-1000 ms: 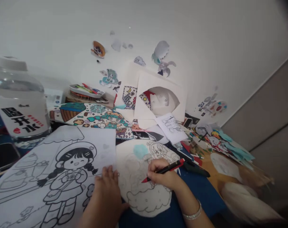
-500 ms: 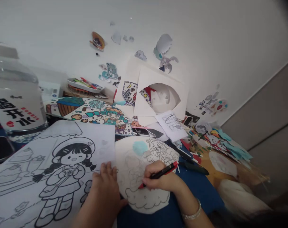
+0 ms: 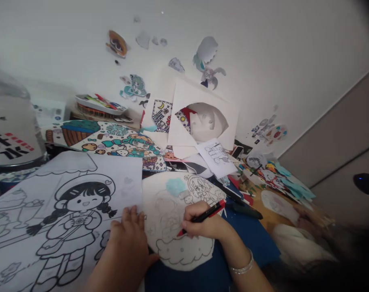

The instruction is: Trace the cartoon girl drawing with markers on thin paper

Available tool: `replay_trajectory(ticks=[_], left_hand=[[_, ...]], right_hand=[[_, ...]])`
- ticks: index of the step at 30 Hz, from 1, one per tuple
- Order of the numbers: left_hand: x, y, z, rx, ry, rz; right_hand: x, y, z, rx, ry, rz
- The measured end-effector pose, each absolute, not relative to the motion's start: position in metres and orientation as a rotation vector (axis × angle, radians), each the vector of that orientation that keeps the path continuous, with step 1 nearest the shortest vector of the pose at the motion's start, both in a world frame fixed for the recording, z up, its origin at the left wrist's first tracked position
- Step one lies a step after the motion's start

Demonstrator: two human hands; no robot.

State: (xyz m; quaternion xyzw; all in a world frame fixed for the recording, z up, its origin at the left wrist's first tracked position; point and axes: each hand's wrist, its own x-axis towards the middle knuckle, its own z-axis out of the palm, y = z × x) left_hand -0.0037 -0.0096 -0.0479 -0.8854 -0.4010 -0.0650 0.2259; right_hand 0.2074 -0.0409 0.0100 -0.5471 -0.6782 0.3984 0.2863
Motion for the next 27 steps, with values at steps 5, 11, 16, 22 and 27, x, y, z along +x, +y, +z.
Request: replay_trajectory(ticks=[5,11,16,22,27], left_hand=[[-0.003,-0.010,-0.048,-2.451,-1.122,-0.152],[-0.003,-0.009,-0.049,-2.479,-1.151,-0.178],[0.000,-0.011,-0.034,-2.563,-1.241,-0.042],[0.001,-0.012,-0.036,-2.542,-1.210,-0.030],[-0.004,-0.010,-0.051,-2.431,-1.041,-0.200]], right_hand=[[0.208,-0.040,0.011,-1.466,-1.848,1.072],[0.209,-0.040,0.013,-1.452,-1.859,1.095],[0.211,-0.040,0.012,-1.431,-1.860,1.099],[0.215,-0.040,0.010,-1.498,-1.739,1.146],[0.214,-0.040,0.012,-1.520,-1.732,1.179]])
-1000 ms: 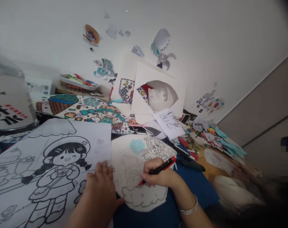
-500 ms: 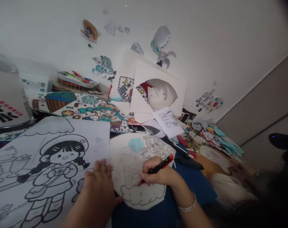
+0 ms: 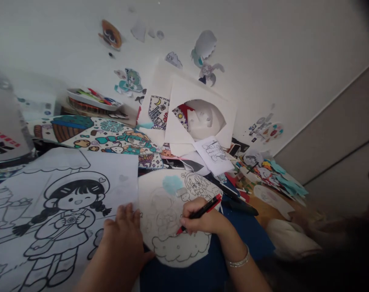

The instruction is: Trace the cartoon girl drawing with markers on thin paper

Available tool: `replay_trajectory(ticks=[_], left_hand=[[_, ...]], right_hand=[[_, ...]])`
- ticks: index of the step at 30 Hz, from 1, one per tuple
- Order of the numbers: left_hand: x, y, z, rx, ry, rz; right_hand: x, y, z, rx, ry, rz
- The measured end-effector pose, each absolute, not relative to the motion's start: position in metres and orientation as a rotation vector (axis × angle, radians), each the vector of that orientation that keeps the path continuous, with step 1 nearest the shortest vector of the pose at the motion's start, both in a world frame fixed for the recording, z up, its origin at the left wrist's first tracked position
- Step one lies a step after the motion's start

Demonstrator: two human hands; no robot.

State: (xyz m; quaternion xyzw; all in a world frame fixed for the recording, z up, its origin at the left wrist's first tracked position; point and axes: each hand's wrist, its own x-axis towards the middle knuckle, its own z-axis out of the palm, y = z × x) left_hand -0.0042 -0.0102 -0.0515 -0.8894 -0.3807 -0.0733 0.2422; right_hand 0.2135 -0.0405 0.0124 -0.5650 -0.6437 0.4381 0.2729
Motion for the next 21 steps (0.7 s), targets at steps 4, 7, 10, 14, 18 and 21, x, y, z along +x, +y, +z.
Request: replay_trajectory(ticks=[4,7,10,14,18,21], left_hand=[[-0.0035,-0.0095,-0.0463,-2.452,-1.092,-0.184],[-0.0011,-0.0089,-0.0431,-2.468,-1.094,-0.153],[-0.0005,-0.0087,-0.0441,-2.470,-1.089,-0.151],[-0.0027,-0.0089,-0.0471,-2.462,-1.080,-0.179],[-0.0031,-0.0090,-0.0460,-2.476,-1.086,-0.168],[-0.0026,-0.0091,-0.0448,-2.499,-1.104,-0.140]], right_hand=[[0.2134,-0.0408,0.0128,-1.521,-1.718,1.196],[0.2133,-0.0411,0.0136,-1.521,-1.724,1.195],[0.2142,-0.0409,0.0137,-1.523,-1.741,1.198],[0.2189,-0.0405,0.0111,-1.533,-1.742,1.140],[0.2221,-0.0401,0.0100,-1.590,-1.728,1.068],[0.2212,-0.0396,0.0112,-1.584,-1.730,1.066]])
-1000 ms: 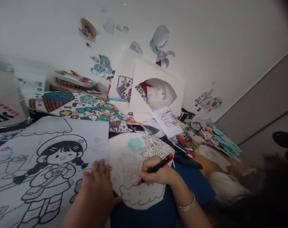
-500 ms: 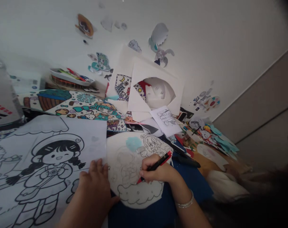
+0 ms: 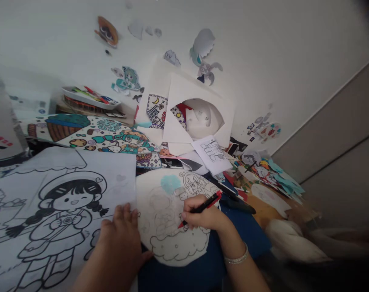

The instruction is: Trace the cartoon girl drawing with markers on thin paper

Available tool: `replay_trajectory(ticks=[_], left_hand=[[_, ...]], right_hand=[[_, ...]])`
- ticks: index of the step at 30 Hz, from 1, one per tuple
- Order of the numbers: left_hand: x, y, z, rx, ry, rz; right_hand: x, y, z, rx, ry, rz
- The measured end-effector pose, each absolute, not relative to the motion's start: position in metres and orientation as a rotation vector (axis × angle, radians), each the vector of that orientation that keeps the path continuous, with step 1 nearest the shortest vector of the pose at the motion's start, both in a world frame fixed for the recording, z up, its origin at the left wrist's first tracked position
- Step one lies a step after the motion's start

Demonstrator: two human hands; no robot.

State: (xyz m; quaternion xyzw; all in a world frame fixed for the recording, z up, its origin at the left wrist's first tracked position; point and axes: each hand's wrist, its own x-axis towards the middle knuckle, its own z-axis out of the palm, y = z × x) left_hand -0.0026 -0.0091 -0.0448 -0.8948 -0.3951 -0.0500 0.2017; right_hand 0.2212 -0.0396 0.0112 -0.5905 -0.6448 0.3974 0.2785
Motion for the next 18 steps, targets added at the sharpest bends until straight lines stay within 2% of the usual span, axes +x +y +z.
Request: replay_trajectory(ticks=[11,18], left_hand=[[-0.002,-0.014,-0.032,-2.538,-1.146,-0.088],[-0.021,-0.001,-0.017,-2.644,-1.065,-0.117]], right_hand=[[0.221,-0.039,0.013,-1.543,-1.740,1.111],[0.231,-0.029,0.015,-1.371,-1.315,0.602]])
